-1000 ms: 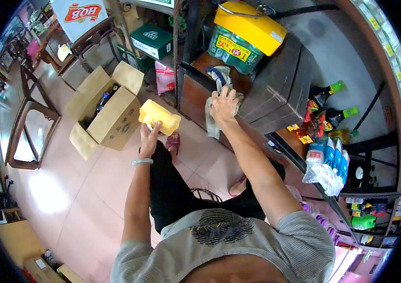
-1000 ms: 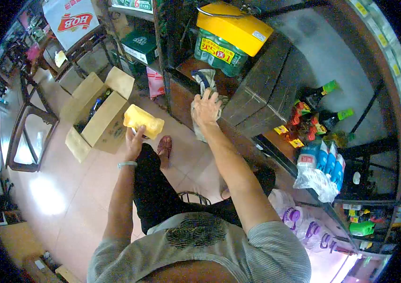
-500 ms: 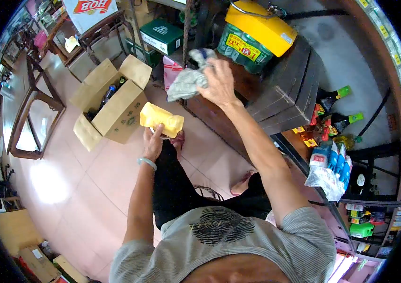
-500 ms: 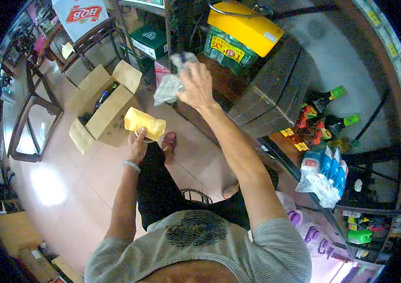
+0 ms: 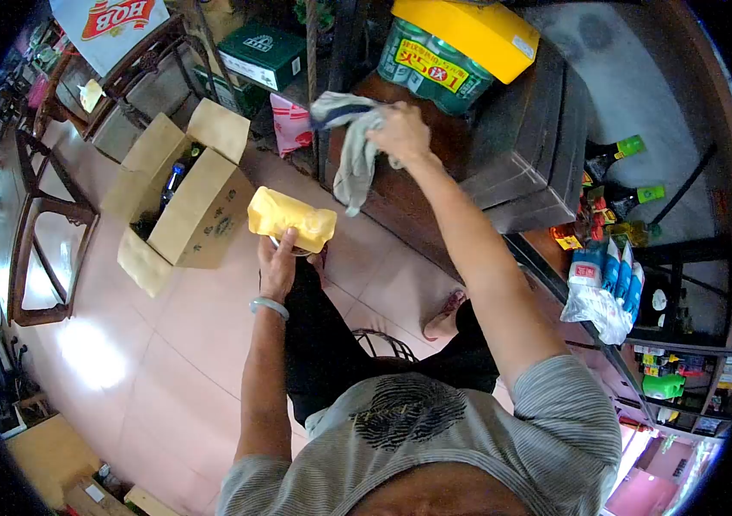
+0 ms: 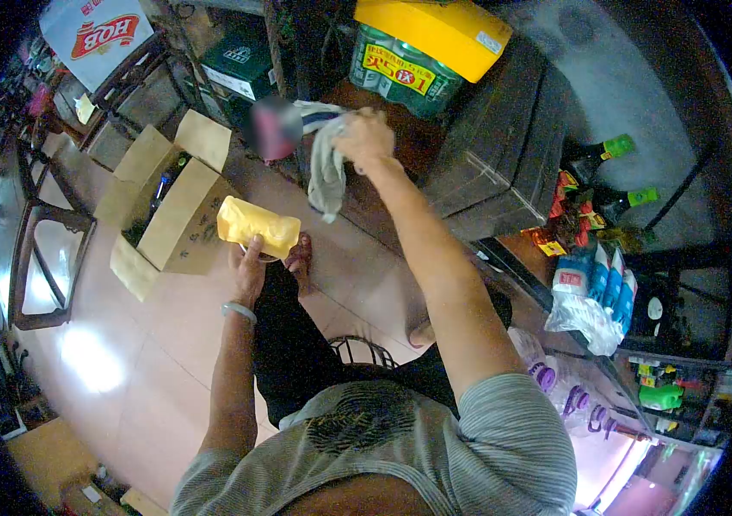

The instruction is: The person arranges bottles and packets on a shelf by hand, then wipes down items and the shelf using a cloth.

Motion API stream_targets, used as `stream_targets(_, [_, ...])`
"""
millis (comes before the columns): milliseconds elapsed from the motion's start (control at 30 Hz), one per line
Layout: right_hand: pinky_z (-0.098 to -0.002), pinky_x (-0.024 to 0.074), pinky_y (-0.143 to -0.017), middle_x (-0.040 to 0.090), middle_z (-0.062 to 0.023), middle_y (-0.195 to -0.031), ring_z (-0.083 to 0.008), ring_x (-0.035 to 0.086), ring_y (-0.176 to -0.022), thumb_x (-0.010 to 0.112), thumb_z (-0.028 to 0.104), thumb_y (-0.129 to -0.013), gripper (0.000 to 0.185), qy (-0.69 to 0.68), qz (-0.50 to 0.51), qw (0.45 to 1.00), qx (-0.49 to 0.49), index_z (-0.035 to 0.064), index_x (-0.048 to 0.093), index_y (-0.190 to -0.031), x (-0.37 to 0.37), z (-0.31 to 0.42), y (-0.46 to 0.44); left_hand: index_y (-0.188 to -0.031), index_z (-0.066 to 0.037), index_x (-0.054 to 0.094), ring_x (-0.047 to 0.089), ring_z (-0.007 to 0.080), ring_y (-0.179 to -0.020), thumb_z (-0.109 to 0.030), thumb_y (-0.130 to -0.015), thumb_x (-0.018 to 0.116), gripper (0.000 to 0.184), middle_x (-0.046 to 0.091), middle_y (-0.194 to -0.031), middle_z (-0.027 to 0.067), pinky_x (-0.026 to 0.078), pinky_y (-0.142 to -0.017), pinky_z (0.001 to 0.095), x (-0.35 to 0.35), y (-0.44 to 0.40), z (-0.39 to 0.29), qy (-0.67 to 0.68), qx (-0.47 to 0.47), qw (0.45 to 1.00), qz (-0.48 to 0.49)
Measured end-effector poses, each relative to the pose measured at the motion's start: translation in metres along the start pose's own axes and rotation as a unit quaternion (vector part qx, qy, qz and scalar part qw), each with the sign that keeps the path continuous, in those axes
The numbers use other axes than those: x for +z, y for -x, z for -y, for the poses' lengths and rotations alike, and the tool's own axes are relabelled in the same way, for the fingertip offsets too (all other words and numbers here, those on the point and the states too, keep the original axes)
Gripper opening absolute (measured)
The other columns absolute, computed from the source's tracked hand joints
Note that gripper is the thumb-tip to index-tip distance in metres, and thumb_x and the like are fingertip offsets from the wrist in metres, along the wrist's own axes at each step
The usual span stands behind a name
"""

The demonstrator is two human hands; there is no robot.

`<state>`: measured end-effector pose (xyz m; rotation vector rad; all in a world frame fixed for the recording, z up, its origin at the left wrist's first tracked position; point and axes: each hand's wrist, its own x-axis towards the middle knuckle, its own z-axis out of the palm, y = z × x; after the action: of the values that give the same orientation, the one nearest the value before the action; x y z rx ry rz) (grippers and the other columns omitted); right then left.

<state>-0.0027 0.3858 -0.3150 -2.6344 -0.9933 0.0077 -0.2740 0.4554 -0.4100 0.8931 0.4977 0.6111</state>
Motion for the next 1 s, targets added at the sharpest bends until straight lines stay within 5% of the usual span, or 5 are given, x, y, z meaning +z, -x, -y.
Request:
stream_targets(167, [-0.0498,0.0377,-0.085,0.046,-0.017,-0.112,-0.0365,0.039,-0.107,0.063,0.034,-0.067,0.046,0.078,-0.1,0.958,0.258,0.0054,0.058,-0.103,-0.014,-0.031,0.005,-0.119,0.002,0.031,0.051,0.023,-0.1,-0.012,-0.083,0.055,0.045,0.047,-0.111,0.0129,0.041,-0.087,0.0353,-0.002,0.006,-0.009,0.029,0.002,1.0,0.005])
stream_targets(333, [-0.0373,0.0412,-0.087,0.052,-0.0157,-0.116,-0.027,0.052,-0.105,0.039,0.042,-0.083,0.046,0.026,0.159,0.94,0.301,0.0075,0.058,-0.107,-0.043,-0.03,-0.01,-0.118,0.002,0.032,0.052,0.0222,-0.097,-0.013,-0.083,0.055,0.045,0.048,-0.109,0.0123,0.042,-0.085,0.035,-0.005,0.006,-0.009,0.038,0.009,0.999,-0.014])
stream_targets(467, [-0.0374,0.0415,-0.088,0.051,-0.019,-0.116,-0.0286,0.051,-0.106,0.047,0.038,-0.08,0.043,0.188,0.056,0.945,0.263,0.0041,0.059,-0.104,-0.018,-0.035,-0.024,-0.118,0.001,0.032,0.055,0.0214,-0.092,-0.014,-0.083,0.054,0.044,0.049,-0.107,0.012,0.047,-0.076,0.0332,0.004,0.005,-0.02,0.01,-0.028,0.999,0.04])
stream_targets(733, [-0.041,0.045,-0.073,0.06,-0.0223,-0.082,-0.0368,0.058,-0.079,0.062,0.034,-0.063,0.044,-0.144,-0.056,0.987,0.049,-0.0015,0.06,-0.089,-0.024,-0.007,-0.037,-0.117,0.001,0.034,0.056,0.0209,-0.091,-0.017,-0.083,0.055,0.043,0.052,-0.104,0.0121,0.048,-0.074,0.0322,0.009,0.0,-0.015,-0.031,-0.003,0.999,0.009])
stream_targets(1000, [-0.0469,0.0329,-0.086,0.045,-0.0165,-0.115,-0.036,0.042,-0.104,0.062,0.025,-0.071,0.038,0.027,-0.41,0.906,-0.104,-0.0004,0.057,-0.098,0.013,0.035,-0.068,-0.116,0.004,0.037,0.053,0.02,-0.095,-0.02,-0.083,0.056,0.045,0.052,-0.106,0.0124,0.045,-0.081,0.0321,0.01,-0.003,-0.012,-0.053,-0.009,0.999,-0.008])
